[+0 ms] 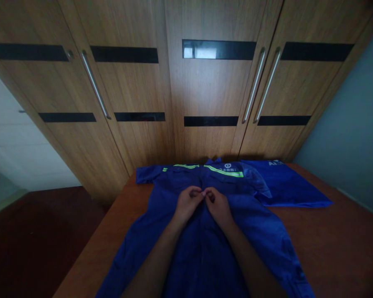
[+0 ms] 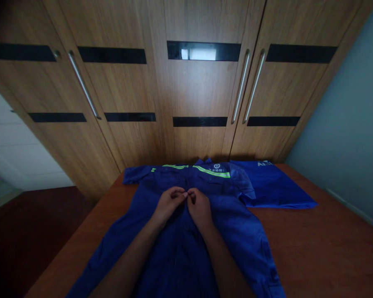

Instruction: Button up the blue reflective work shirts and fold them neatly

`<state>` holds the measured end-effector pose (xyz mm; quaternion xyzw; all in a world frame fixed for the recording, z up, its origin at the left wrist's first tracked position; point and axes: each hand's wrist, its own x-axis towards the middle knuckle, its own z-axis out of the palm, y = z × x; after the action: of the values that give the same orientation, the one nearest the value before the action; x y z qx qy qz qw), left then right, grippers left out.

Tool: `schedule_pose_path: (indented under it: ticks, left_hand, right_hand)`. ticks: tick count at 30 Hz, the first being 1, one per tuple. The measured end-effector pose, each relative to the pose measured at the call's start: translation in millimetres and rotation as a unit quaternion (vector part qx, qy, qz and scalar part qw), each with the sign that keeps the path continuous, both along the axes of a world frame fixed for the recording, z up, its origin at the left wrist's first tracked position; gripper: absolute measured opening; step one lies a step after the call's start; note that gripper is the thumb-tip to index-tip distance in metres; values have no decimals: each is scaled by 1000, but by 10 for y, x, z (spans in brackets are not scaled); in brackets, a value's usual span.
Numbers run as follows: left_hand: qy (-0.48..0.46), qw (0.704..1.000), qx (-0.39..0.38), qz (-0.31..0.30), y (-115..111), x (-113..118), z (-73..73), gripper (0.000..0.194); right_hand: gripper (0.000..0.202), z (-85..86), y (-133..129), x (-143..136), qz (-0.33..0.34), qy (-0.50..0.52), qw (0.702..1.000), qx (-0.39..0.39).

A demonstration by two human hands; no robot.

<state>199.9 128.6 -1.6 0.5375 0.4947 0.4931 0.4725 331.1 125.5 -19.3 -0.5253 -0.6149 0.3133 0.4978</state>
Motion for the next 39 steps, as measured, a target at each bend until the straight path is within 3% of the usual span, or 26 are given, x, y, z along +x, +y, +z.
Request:
schedule_pose_path:
  ticks: [4, 10, 20, 30, 34, 39]
  left_hand:
    - [-9, 1000, -18, 16, -3, -11, -18, 29]
    - [-20, 999, -38, 27, 9, -38, -57, 16]
    - [-38, 997, -58, 21, 1, -74, -36, 18]
    - [8, 1000, 0, 3, 15, -54, -9, 14]
    - [57, 997, 45, 18, 19, -25, -36, 7]
    - [145, 986, 82, 17, 15, -58, -113, 10]
  right_hand:
    - [12, 8, -38, -22, -14, -73, 997, 18]
    - [7, 24, -72, -31, -34, -149, 988, 8]
    - [7, 81, -46, -2, 1, 7, 1000, -25]
    - [23, 31, 10, 43, 49, 179, 972, -145]
    - [25, 6, 15, 64, 62, 180, 968, -166]
    - [22, -69, 34, 76, 33, 96, 986, -136]
